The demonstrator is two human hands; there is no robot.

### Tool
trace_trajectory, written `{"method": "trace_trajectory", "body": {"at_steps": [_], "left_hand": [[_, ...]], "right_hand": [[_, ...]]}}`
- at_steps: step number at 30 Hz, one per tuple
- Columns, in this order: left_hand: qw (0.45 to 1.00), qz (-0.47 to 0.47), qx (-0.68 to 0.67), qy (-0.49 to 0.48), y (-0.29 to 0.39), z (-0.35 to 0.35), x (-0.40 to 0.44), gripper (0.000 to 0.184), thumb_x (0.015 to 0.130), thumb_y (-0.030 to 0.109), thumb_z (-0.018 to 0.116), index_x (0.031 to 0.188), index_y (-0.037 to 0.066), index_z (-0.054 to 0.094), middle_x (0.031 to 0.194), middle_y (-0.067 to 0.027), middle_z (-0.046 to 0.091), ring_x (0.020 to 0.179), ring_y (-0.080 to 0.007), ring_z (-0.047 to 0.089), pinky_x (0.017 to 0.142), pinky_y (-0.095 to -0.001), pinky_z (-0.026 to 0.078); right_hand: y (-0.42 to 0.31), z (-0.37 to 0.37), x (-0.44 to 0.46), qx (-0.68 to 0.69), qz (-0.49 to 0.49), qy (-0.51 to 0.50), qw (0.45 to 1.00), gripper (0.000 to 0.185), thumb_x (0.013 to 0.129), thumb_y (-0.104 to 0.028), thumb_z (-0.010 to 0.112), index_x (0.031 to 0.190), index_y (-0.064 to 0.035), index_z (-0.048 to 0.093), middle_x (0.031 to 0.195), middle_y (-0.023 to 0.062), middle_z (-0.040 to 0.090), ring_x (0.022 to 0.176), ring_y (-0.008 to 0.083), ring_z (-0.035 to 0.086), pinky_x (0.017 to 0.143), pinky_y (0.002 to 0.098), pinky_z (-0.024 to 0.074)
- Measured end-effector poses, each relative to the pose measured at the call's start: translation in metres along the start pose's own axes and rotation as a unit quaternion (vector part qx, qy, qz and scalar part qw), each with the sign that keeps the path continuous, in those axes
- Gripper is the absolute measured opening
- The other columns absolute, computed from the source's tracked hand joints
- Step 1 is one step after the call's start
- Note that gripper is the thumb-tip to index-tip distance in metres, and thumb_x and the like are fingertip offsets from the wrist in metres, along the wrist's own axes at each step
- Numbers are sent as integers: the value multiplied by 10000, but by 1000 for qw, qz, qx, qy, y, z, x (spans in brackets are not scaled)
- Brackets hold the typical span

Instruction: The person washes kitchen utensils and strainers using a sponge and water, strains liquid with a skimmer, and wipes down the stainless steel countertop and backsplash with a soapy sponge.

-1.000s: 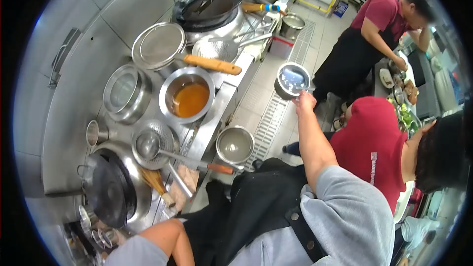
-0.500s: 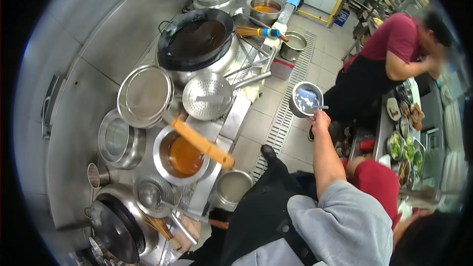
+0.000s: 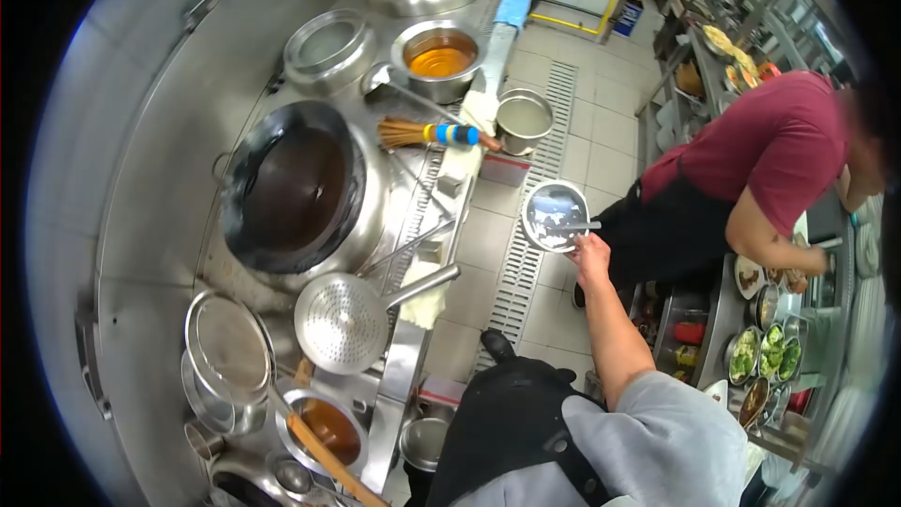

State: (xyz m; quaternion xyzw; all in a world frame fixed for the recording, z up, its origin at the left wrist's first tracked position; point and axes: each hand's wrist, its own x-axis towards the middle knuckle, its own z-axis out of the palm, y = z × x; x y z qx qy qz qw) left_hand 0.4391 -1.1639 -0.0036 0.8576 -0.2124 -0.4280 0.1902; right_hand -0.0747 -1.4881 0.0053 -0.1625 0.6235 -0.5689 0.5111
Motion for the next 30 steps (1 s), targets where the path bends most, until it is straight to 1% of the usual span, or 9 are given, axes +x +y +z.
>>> {"method": "trace_trajectory", "body": {"at_steps": [1,3,6,7,9,15,19,25,30], "left_hand": [[1000,10,4,-9,16,6,6,217,955,220,559,1057,50,646,954,-233,703,961,-462,672,804,-538,520],[999,33,10,-30,48,21,17,217,955,219,559,1059,49,646,957,-233,704,962,-462,672,805,-538,520],[996,61,17,-66,88,43,27,218,957,219,558,1061,49,646,961,-234,704,964,-462,672,806,-538,520],[994,70,23,-79,99,50,30,218,957,219,558,1062,49,646,962,-234,704,964,-462,672,807,-538,521],[991,78,35,-103,118,67,37,219,958,219,558,1064,49,645,965,-234,705,965,-462,671,808,-538,521],[984,62,73,-153,161,117,72,220,960,218,557,1069,48,645,972,-234,706,969,-462,671,811,-537,522],[980,58,92,-168,223,157,128,221,961,218,557,1072,47,645,977,-234,707,971,-463,671,813,-537,523],[973,128,87,-173,396,211,207,223,964,217,556,1077,47,644,985,-234,708,975,-463,671,816,-536,524],[961,199,59,-182,561,266,231,224,966,217,555,1081,46,644,991,-234,709,978,-463,671,818,-535,524]], "right_hand": [[-10,4,3,10,-9,-12,1000,26,892,-36,605,898,-32,630,856,58,648,791,200,667,850,460,616],[-20,7,21,9,-9,1,1000,70,902,-44,619,840,-17,635,839,78,675,753,185,665,779,396,623],[-49,20,31,31,7,2,999,90,887,-19,619,817,-35,566,832,65,570,781,206,619,874,484,622],[-55,24,36,40,-3,22,999,137,881,-35,635,757,-21,579,775,72,599,704,186,623,783,430,647],[-66,26,52,41,5,21,999,141,868,-33,635,747,-25,564,768,68,579,703,186,616,777,426,648],[-102,38,109,36,17,37,999,98,867,-16,612,776,-18,577,808,92,591,741,241,641,830,484,633],[-136,52,163,39,8,28,999,60,890,-21,610,835,-26,585,839,96,588,765,250,629,834,517,620],[-201,62,264,27,-2,55,998,105,877,-17,601,788,-45,553,822,76,562,794,220,615,842,525,628],[-254,66,358,62,-38,84,994,100,876,-31,608,784,-44,571,812,67,580,735,204,608,796,481,652]]}}
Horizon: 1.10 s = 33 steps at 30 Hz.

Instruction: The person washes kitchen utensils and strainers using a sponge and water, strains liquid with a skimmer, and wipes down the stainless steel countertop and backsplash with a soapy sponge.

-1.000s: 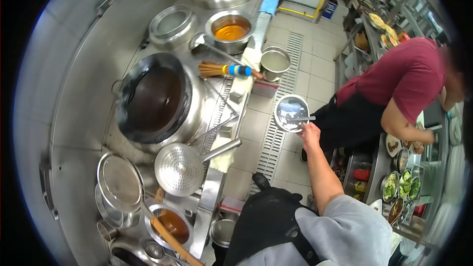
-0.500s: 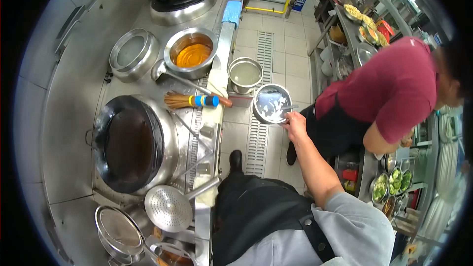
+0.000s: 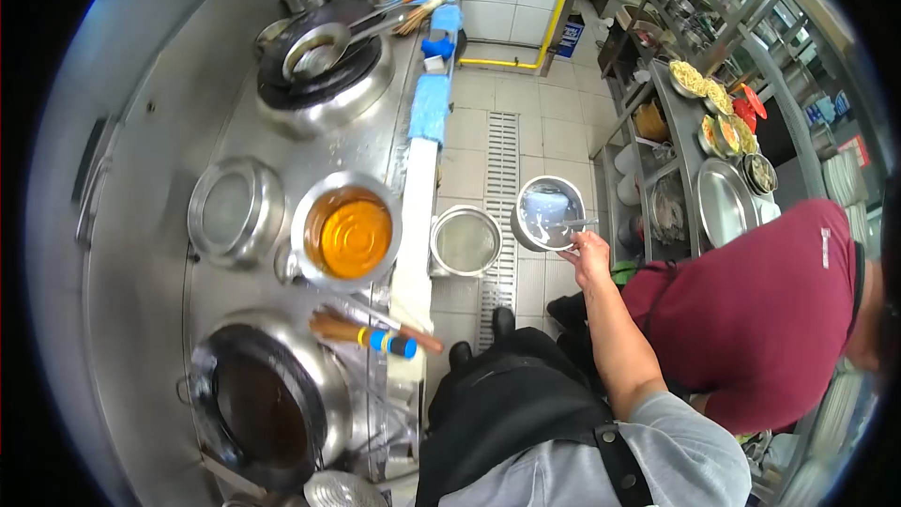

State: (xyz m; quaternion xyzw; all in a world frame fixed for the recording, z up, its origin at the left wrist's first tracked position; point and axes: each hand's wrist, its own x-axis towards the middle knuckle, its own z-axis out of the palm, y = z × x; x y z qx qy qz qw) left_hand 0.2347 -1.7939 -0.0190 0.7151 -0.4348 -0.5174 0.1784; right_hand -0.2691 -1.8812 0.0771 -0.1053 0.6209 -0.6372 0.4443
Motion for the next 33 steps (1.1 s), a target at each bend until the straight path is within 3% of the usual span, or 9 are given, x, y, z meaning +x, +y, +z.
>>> {"method": "trace_trajectory", "body": {"at_steps": [2,3,12,16,19,21,23,26,33], "left_hand": [[1000,18,1,-1,41,17,28,225,966,216,555,1083,46,643,994,-234,709,979,-463,671,819,-535,525],[1000,20,5,1,56,24,38,225,967,216,555,1084,46,643,995,-234,710,979,-463,670,820,-535,525],[994,-78,71,-31,75,119,39,227,970,215,554,1091,45,643,1007,-235,711,984,-463,670,824,-534,526],[988,15,128,-86,75,155,47,229,972,215,553,1094,44,642,1012,-235,712,987,-464,670,826,-534,527],[962,66,233,-129,251,158,84,204,984,195,544,1091,50,640,1004,-239,711,988,-452,672,824,-512,532],[965,101,215,-107,312,169,149,197,964,195,598,1102,61,640,993,-234,709,958,-426,685,821,-486,536],[984,140,96,-48,376,184,201,187,968,187,631,1091,47,651,957,-170,724,913,-306,714,800,-401,544],[984,95,-107,-102,461,206,275,158,1001,155,634,1108,39,622,1105,-87,702,1007,-181,693,851,-340,561],[936,66,-313,-144,614,234,383,254,1034,229,638,1195,43,575,1318,-131,654,1103,-218,678,916,-374,562]], "right_hand": [[-13,3,49,0,5,0,1000,86,884,-20,612,804,-42,587,819,62,565,785,198,592,870,535,629],[-16,1,76,-11,-16,8,1000,70,883,-57,625,820,-43,598,826,73,610,769,206,636,762,450,635],[-107,15,236,-3,-32,27,999,158,867,-51,640,728,-79,571,718,19,573,648,141,585,714,393,616],[-149,22,271,-7,-16,34,999,146,864,-48,643,737,-73,578,715,18,568,639,149,578,699,391,612],[-176,21,301,-19,-9,28,999,117,871,-50,645,772,-72,587,736,23,575,674,160,597,722,402,616],[-195,24,321,-25,-1,6,1000,93,879,-51,645,809,-77,590,764,18,566,711,167,609,746,413,622],[-208,30,343,-45,-5,-14,999,120,882,-63,649,791,-93,577,770,11,582,706,158,613,706,398,616],[-234,50,380,-89,-4,-27,996,126,882,-70,653,784,-97,580,745,0,580,662,145,600,663,374,597],[-285,139,473,-138,8,-84,987,150,872,-40,662,755,-98,588,711,-12,587,629,117,591,602,299,528]]}}
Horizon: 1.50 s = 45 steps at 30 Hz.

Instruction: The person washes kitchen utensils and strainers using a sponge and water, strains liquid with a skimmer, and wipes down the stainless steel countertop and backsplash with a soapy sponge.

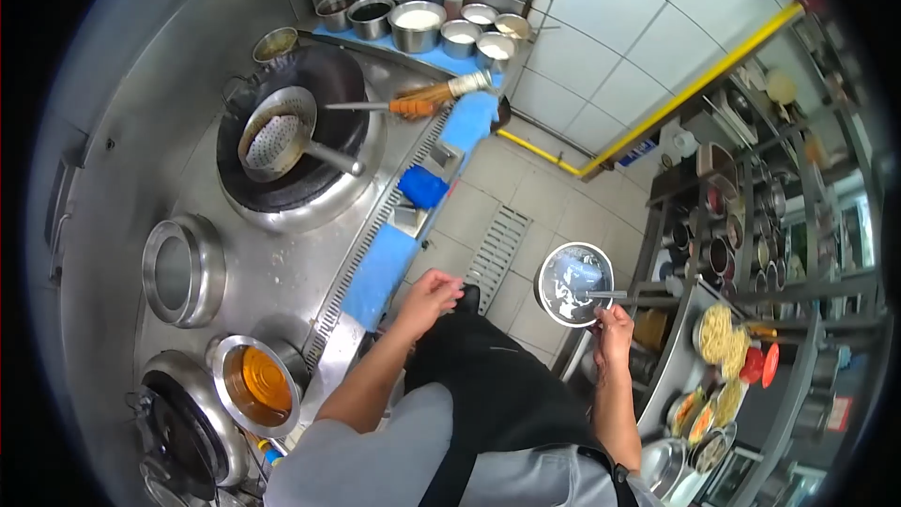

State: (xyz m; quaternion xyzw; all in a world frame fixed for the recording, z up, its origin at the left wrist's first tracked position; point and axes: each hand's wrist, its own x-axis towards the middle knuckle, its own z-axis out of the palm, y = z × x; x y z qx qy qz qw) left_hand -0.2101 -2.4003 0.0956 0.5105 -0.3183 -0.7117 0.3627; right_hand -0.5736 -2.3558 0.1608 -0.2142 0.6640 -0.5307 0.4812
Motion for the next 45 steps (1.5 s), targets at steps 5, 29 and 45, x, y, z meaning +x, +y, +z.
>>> {"method": "trace_trajectory", "body": {"at_steps": [5,29,45], "left_hand": [[995,74,-60,27,94,24,47,261,1038,266,635,1178,54,572,1265,-112,672,1117,-216,670,928,-372,548],[806,150,-342,459,241,49,201,435,1016,281,656,1348,42,510,1245,-91,639,1086,-196,655,911,-360,549],[589,92,362,717,256,-135,144,413,823,175,787,1190,31,660,1160,-166,683,1103,-363,636,968,-466,504]], "right_hand": [[-51,59,91,-20,-4,-98,995,183,886,-44,672,740,-99,577,727,0,611,616,116,580,635,298,550],[-63,604,434,-106,50,-499,859,76,905,-73,690,868,-45,630,763,50,592,681,159,599,706,383,626],[-36,626,478,-494,-162,-478,708,185,912,-154,742,823,-19,651,739,88,656,700,167,640,725,395,618]]}}
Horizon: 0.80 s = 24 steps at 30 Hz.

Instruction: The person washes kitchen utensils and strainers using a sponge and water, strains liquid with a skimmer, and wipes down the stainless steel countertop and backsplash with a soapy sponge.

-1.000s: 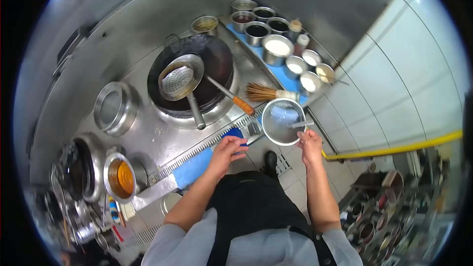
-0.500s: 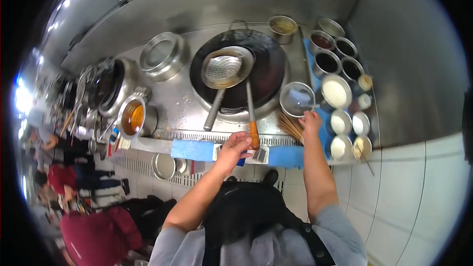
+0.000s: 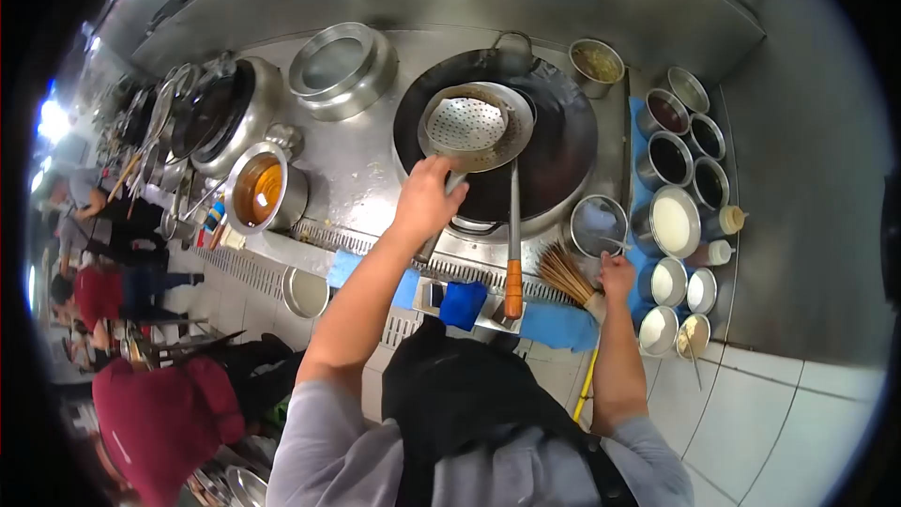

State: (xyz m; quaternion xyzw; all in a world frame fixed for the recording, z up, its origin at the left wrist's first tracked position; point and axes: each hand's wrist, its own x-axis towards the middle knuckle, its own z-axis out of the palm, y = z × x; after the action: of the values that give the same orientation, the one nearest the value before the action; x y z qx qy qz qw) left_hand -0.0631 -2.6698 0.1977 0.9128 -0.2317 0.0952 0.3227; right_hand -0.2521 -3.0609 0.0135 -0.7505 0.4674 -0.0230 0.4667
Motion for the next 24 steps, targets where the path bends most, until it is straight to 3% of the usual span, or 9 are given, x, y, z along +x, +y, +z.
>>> {"method": "trace_trajectory", "body": {"at_steps": [3,5,7,10,13,14,17,18,24], "left_hand": [[999,21,29,-27,-26,33,37,421,824,187,794,1199,40,672,1192,-168,684,1153,-384,619,1000,-457,497],[994,22,86,-63,-41,50,53,450,836,221,787,1248,79,677,1222,-177,681,1164,-366,620,1029,-462,471],[990,42,114,-76,-50,59,62,319,857,214,752,1145,84,715,1136,-154,719,1125,-338,651,1033,-477,454],[970,85,152,-171,-67,61,81,188,871,189,719,1021,75,726,1024,-135,746,1036,-323,692,963,-478,488],[984,129,32,-120,-67,38,79,110,857,138,707,931,56,705,945,-129,751,933,-334,714,874,-481,518],[984,151,-16,-93,-66,28,79,121,889,147,711,955,48,692,916,-151,734,839,-320,712,800,-439,533],[971,-81,-187,-126,-54,3,80,123,956,164,692,961,43,676,867,-115,719,771,-223,680,765,-386,524],[922,-136,-331,-148,-63,2,83,140,1010,174,660,984,36,659,880,-64,697,824,-132,630,777,-331,501],[721,-218,-658,-23,-51,-8,79,202,1015,41,578,1214,13,555,1142,-82,684,1060,-163,653,981,-328,494]], "right_hand": [[-54,-9,-41,-131,-195,112,966,245,883,-205,773,804,0,664,745,119,713,678,221,672,718,385,584],[-74,3,-33,-66,-210,61,973,234,849,-212,788,921,-9,697,855,161,739,743,299,697,770,411,573],[-87,18,-11,-191,-250,63,947,334,838,-195,770,1144,-75,712,1177,188,715,1034,357,695,910,421,547],[-84,41,14,-331,-281,50,899,546,837,-139,727,1371,-145,614,1493,170,537,1306,347,572,1070,450,484],[-81,57,29,-406,-176,-3,897,651,840,-95,681,1464,-207,535,1621,139,392,1422,357,464,1138,460,444],[-85,61,27,-421,-123,-13,899,702,840,-69,653,1502,-238,493,1613,115,395,1410,371,463,1137,469,449],[-85,68,32,-469,-109,8,876,621,837,-72,656,1435,-223,582,1549,90,470,1376,386,484,1136,455,455],[-84,69,35,-468,-143,20,872,577,815,-73,668,1375,-201,621,1481,103,509,1337,373,511,1123,452,458],[-73,33,44,-343,-288,24,894,357,696,-80,766,1053,-75,750,1108,163,681,1070,344,662,964,450,532]]}}
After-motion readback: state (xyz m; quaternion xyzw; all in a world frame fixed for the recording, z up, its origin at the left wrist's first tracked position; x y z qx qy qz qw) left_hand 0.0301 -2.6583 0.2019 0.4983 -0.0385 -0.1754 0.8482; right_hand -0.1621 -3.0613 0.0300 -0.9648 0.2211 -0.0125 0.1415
